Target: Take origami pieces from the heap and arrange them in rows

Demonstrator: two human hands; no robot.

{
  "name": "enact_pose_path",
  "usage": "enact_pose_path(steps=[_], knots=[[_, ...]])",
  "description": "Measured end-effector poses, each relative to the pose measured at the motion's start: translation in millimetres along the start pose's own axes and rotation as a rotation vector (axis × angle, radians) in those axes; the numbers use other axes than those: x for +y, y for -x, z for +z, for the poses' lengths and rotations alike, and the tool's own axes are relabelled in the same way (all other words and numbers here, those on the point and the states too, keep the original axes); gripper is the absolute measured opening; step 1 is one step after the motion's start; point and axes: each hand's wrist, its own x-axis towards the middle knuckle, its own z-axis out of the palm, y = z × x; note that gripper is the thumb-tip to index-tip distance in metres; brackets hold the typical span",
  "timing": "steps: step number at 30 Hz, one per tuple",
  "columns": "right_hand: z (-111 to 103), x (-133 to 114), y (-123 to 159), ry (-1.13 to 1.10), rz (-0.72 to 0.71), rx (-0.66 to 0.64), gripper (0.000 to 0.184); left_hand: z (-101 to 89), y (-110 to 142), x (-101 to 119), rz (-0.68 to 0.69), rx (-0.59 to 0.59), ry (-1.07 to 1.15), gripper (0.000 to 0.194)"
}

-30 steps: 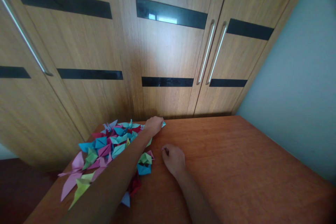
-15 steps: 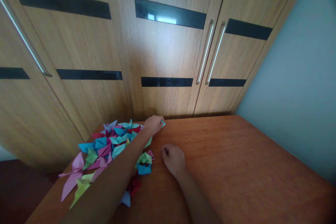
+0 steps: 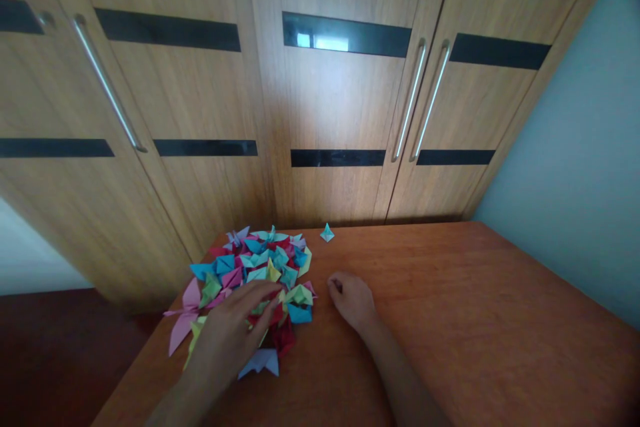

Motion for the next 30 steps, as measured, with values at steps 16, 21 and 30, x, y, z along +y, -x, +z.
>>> enact_pose_path(steps=[16,21,30], knots=[[-1,-6,7,0.007,-0.103,-0.054,0.017,17.9,88,-21,0.105,0.022,-0.28,0.024],[-4,-17,12,-0.043,-0.214,-0.113,0.014,13.7,87,-22,0.016,0.084,-0.188,0.026],[-5,-16,12,-0.066,-0.189,-0.107,0.02,7.5,97,-21,0.028,0.029,-0.258,0.032]])
